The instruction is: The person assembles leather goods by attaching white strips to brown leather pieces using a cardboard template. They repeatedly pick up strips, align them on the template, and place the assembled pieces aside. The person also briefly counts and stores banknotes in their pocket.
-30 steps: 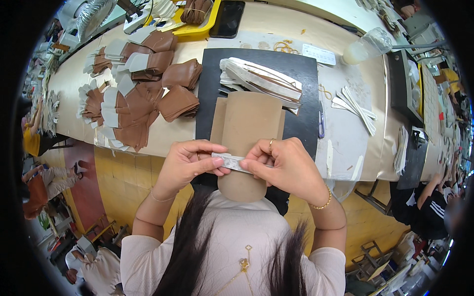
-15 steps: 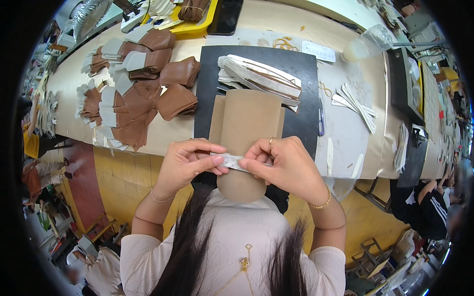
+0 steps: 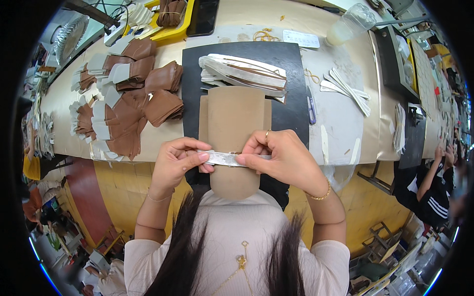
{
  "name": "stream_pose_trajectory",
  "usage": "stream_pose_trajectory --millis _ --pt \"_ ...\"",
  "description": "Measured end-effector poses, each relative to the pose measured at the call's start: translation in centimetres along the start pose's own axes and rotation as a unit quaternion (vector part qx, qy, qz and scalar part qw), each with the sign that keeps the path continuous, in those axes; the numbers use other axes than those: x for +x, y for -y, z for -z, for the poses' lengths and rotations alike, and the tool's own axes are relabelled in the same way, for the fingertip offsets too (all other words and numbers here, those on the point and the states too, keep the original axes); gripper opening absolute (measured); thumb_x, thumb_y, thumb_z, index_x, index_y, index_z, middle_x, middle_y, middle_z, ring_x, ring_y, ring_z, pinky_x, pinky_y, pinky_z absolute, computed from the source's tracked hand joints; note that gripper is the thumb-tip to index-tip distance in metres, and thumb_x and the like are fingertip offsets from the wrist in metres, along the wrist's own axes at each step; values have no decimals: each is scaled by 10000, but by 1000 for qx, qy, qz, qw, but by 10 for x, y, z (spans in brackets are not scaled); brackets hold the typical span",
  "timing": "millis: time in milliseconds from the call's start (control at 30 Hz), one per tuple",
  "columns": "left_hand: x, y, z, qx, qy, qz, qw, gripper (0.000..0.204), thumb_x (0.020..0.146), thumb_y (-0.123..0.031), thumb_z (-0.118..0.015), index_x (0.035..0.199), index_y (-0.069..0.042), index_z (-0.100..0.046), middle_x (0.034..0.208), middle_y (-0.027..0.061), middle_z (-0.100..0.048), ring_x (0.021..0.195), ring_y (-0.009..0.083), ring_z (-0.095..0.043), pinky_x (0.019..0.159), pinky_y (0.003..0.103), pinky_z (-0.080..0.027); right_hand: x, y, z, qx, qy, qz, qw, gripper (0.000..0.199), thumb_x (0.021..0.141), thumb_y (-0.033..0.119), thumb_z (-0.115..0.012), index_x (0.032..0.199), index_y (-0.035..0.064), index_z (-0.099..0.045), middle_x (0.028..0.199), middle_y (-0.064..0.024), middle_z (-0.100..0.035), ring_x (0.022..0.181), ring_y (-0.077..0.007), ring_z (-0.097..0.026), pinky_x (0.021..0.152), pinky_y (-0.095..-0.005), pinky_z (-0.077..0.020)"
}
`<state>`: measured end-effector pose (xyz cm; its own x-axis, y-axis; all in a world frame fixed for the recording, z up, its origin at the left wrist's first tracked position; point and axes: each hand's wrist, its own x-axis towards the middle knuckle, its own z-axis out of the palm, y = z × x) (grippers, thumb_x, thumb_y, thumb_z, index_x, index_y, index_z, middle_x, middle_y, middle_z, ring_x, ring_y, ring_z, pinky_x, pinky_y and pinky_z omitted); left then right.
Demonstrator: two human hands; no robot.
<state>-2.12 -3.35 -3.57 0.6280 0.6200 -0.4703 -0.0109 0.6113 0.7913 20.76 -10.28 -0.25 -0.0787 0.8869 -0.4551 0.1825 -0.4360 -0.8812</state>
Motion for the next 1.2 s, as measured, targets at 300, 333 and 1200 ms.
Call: stream_pose_trajectory --millis 300,333,1200 --pt "5 2 3 -5 6 -19 1000 186 810 35 -637 962 51 -531 816 173 -644 660 189 -662 597 254 -552 -1 1 1 -59 -11 37 998 217 788 139 -722 699 4 -578 596 0 -580 531 -23 -532 480 -165 -400" --pt "6 3 3 -11 4 -20 1000 195 806 40 -637 961 44 -518 823 174 -641 660 192 -663 593 257 -553 -1 0 1 -76 -18 31 996 240 782 178 -721 693 6 -579 585 -20 -573 508 -59 -520 475 -197 -393" --pt "13 28 42 -49 18 -75 996 316 801 56 -641 1016 -21 -423 788 191 -632 627 216 -641 551 287 -550 -15 -62 35 212 26 -2 977 224 791 193 -734 755 28 -587 689 1 -578 615 -34 -491 548 -172 -386"
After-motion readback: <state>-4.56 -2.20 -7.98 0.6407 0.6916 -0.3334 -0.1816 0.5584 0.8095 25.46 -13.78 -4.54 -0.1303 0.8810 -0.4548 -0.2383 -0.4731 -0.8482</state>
